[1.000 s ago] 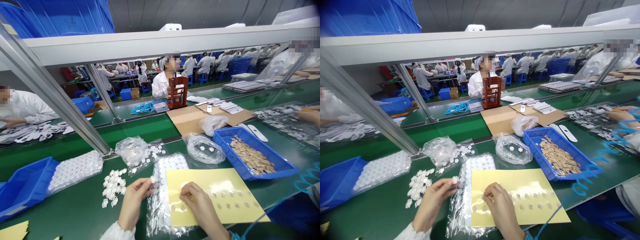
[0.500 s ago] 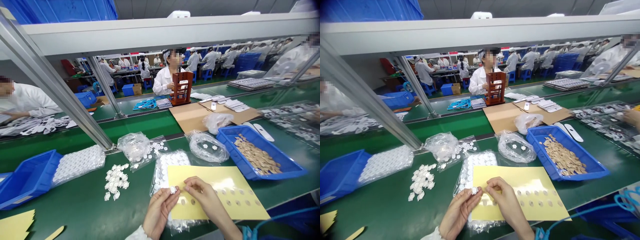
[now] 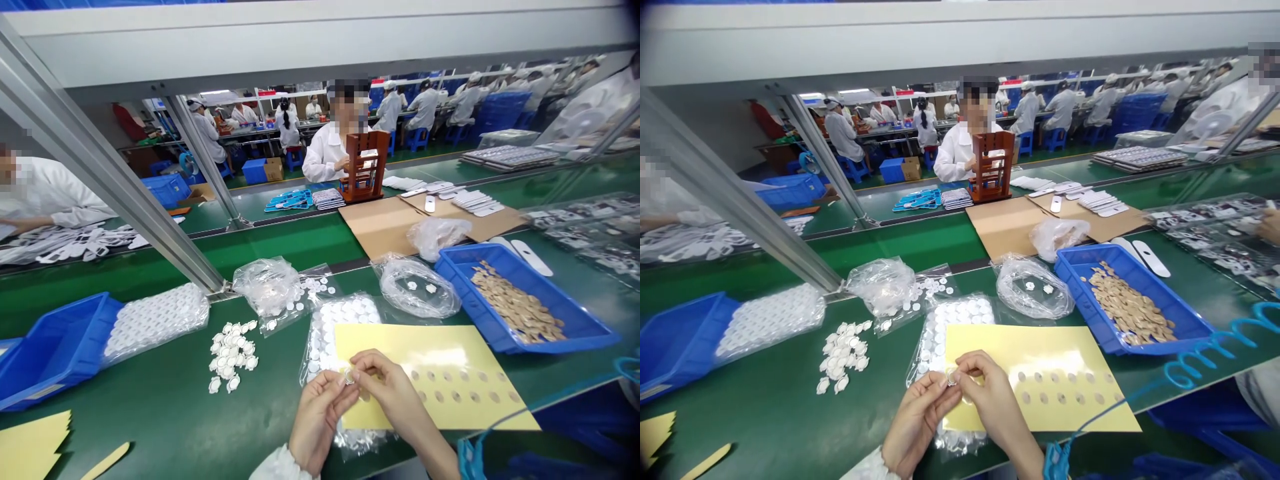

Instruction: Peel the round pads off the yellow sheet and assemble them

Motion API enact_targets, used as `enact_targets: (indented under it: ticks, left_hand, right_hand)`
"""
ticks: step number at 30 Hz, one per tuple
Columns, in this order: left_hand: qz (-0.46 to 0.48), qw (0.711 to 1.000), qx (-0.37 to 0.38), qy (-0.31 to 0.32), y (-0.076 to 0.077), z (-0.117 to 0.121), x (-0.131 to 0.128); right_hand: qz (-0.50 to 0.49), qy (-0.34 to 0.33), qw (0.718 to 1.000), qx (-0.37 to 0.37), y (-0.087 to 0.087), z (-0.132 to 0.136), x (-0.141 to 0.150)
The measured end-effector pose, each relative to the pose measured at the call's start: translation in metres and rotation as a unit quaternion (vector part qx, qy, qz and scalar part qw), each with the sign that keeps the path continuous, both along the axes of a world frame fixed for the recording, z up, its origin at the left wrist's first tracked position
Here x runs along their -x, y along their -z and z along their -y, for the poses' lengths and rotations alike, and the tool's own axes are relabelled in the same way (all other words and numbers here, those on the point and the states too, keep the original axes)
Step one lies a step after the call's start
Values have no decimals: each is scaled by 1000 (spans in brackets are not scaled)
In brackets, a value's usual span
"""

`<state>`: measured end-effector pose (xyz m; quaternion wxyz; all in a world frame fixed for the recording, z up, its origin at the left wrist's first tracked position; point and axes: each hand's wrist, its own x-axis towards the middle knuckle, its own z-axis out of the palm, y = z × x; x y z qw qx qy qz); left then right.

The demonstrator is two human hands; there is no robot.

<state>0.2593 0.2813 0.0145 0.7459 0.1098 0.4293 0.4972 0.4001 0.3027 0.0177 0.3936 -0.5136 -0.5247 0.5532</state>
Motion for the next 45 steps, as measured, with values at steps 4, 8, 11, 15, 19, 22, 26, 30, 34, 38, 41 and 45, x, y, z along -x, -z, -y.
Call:
enact_targets:
  ticks: [4,8,11,15,19,22,26,30,34,38,41,45]
  left_hand:
    - [-5,1000,-3,6,-1,-1,0]
    - [-6,1000,-5,7,-1,-1,0]
    - [-7,1000,-3,7,-1,0,0]
    - [-12,1000,-3,8,-1,0,0]
    - [-17,1000,-7,10,-3,-1,-1]
    - [-25,1000,-12,13,-6,-1,-1]
    - [-40,999,-29,18,-14,2,0]
    - [-41,998,-48,25,-30,7,0]
    - [-44,997,-43,40,-49,13,1]
    - [-35,998,-8,58,-62,16,4]
    - [-1,995,26,96,-66,15,8]
    - [35,989,36,140,-69,13,12]
  right_hand:
    - [1,2,1000,1,-3,1,1]
    - [5,3,1000,0,-2,1,1]
    - [7,4,1000,-4,-1,1,1]
    - [13,7,1000,-9,-1,1,1]
    - [21,16,1000,-12,-1,1,2]
    - [25,19,999,-16,0,1,3]
    - [31,29,999,-16,-2,5,4]
    - [33,-8,998,-47,-18,12,1]
    - [42,-59,989,-128,-42,18,-1]
    - [36,-72,985,-150,-55,19,-1]
    - [40,-97,979,-174,-61,19,-2]
    - [62,-119,974,-184,-66,18,-6]
